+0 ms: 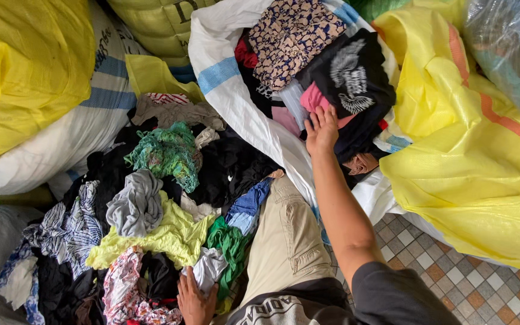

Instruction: The person picks up several garments from a large pile, smooths them out by hand, and folds them into smaller rectangular shapes.

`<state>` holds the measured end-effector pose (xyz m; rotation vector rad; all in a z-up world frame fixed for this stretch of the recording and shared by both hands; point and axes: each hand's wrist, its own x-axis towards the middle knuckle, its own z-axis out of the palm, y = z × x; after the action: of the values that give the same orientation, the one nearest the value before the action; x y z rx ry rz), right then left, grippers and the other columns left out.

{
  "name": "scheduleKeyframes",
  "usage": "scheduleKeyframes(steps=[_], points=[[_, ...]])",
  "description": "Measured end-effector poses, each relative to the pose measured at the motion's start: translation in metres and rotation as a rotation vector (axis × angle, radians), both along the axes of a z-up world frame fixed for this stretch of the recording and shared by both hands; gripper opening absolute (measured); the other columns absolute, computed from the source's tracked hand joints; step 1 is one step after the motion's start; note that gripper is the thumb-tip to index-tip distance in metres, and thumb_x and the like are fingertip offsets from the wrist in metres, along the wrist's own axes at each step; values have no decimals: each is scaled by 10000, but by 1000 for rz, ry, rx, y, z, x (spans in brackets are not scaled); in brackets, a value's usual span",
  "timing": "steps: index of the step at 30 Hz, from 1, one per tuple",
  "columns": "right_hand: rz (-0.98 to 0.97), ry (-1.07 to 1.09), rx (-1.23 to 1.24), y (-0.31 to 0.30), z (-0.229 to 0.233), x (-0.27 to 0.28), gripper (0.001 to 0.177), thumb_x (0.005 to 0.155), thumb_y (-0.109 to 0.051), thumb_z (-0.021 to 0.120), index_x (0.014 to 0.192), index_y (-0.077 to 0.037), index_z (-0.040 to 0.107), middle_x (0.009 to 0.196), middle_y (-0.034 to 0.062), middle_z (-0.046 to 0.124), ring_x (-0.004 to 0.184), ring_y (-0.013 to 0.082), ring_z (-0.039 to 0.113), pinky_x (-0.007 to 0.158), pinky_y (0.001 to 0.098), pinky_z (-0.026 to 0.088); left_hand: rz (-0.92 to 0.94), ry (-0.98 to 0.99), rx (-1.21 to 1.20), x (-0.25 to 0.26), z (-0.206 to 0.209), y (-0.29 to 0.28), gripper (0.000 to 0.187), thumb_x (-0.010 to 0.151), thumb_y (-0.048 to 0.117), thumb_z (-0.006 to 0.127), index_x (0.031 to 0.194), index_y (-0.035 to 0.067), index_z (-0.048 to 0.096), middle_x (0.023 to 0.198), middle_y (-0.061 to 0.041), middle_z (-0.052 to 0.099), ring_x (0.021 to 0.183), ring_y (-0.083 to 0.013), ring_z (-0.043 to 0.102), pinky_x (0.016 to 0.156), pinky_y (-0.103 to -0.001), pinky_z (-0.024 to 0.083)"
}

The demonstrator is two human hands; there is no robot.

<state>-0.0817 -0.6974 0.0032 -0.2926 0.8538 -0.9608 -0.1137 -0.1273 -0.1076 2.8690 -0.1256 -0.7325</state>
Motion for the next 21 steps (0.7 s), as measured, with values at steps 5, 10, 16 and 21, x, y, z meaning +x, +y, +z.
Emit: scheduleKeyframes(steps=[5,10,16,21], points=[[81,5,-101,5,-25,-8,863,948,-505,724,1730,-372,383,1805,145,442,1646,401,446,1280,590,404,-25,-61,7,-2,-14,6,1230,754,616,848,1788,301,261,1807,-123,353,1661,-363,329,1253,-629,359],[92,-1,-102,7,-23,-4,823,945,-432,723,1694,-331,396,1757,135,496,1578,389,521,1248,603,433,-75,-143,-64,-5,-15,7,1222,746,627,850,1769,259,292,1763,-169,396,1624,-406,362,1237,-622,355],[255,-17,-257,97,-26,18,832,968,-363,793,1700,-224,424,1671,173,584,1531,424,596,1222,582,471,-138,-293,-103,-9,1,-2,1140,771,636,857,1703,187,377,1643,-184,482,1517,-423,447,1158,-588,404],[643,47,-349,248,-49,30,430,1144,-176,594,1573,-193,588,1366,92,778,1171,187,772,1000,335,666,-20,-82,-185,-5,15,-8,1100,825,616,874,1716,171,408,1711,-243,406,1624,-457,351,1254,-712,341]])
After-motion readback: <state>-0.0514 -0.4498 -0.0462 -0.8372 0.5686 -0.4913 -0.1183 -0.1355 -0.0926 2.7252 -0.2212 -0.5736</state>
